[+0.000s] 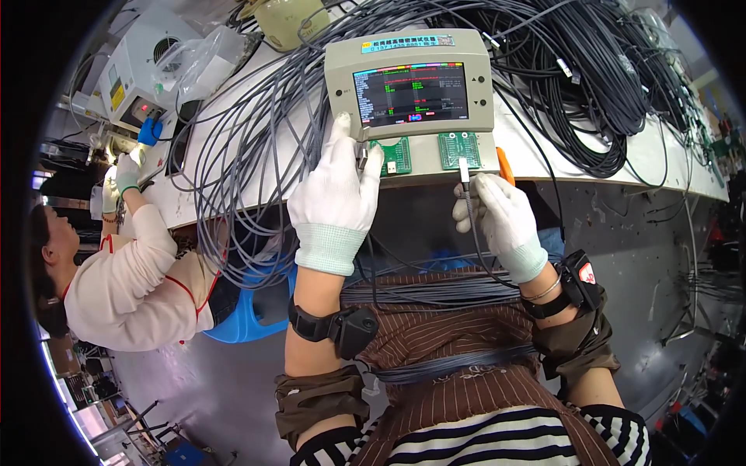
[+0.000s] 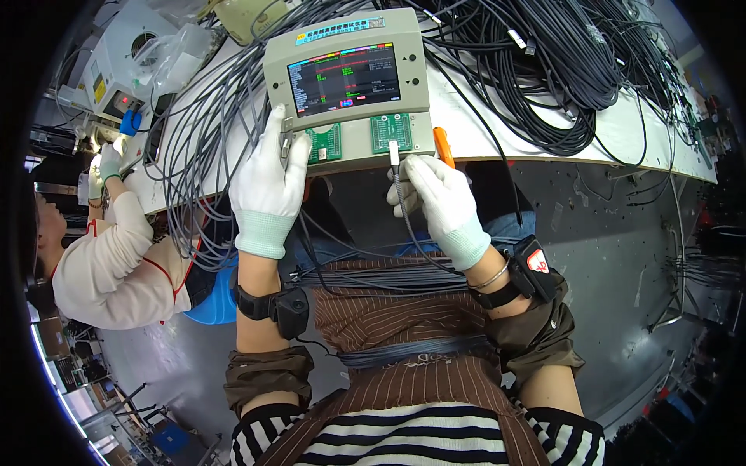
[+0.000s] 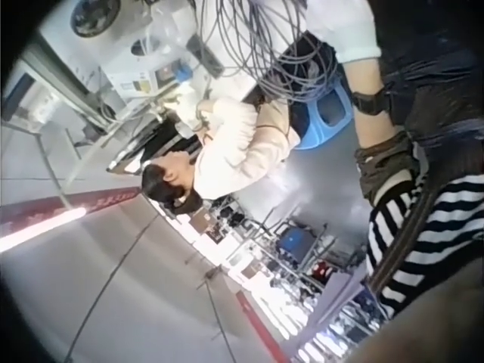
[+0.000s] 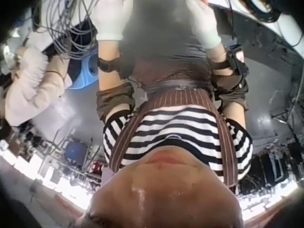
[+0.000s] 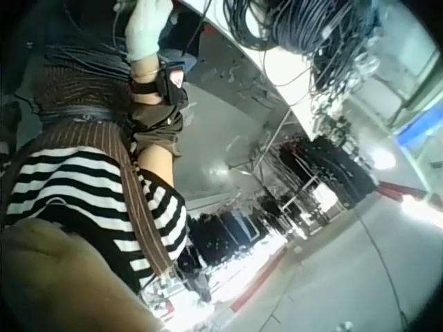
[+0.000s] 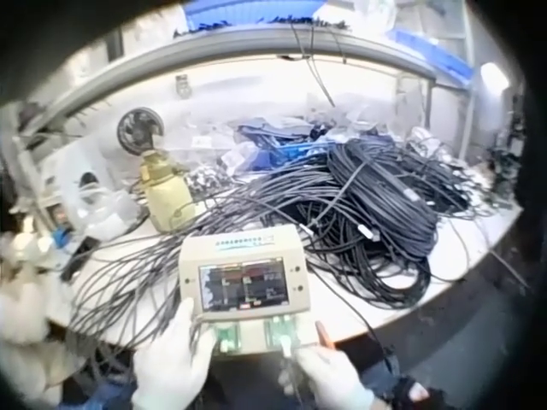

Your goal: The person tests cables by inserting their connectors into a testing machine, waiting for a result, and then selecting a new cable from a bundle on their lap to repeat the process.

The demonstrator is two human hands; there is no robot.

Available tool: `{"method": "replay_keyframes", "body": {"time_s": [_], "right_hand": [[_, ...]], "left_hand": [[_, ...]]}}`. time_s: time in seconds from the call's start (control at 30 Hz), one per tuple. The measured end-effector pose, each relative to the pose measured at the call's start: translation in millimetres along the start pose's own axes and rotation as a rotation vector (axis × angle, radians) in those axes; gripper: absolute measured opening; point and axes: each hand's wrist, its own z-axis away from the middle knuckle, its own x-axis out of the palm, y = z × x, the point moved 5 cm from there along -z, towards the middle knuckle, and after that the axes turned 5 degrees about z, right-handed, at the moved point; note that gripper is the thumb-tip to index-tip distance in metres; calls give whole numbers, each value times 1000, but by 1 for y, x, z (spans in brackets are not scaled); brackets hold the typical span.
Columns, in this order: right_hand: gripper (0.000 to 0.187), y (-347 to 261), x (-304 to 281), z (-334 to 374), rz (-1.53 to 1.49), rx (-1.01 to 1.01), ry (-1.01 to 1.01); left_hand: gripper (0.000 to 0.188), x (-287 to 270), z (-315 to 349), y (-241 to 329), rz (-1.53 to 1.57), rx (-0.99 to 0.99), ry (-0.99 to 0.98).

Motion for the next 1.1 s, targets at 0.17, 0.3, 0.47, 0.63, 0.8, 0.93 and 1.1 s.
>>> {"method": "replay_keyframes", "body": {"time_s": [0.17,0.3,0.47,0.63,0.8,0.93,1.1], "right_hand": [[32,-3,0,3,-21,-19,-9],[33,-3,-6,4,-66,-69,-29],[34,-3,7,-2,-96,-30,-4],[35,-6,18,-7,-150,16,74],[34,-6,22,-8,-86,41,189],[33,-6,21,-8,-66,28,227],[32,-6,21,-8,-71,7,208]], "left_hand": [[27,6,13,-24,524,22,300],[27,-3,53,-30,812,-275,424],[29,16,66,-31,764,-388,191],[35,31,54,-25,936,-406,96],[33,40,49,-25,1126,-522,58],[34,42,48,-24,1191,-520,69],[34,41,48,-25,1165,-515,55]]}}
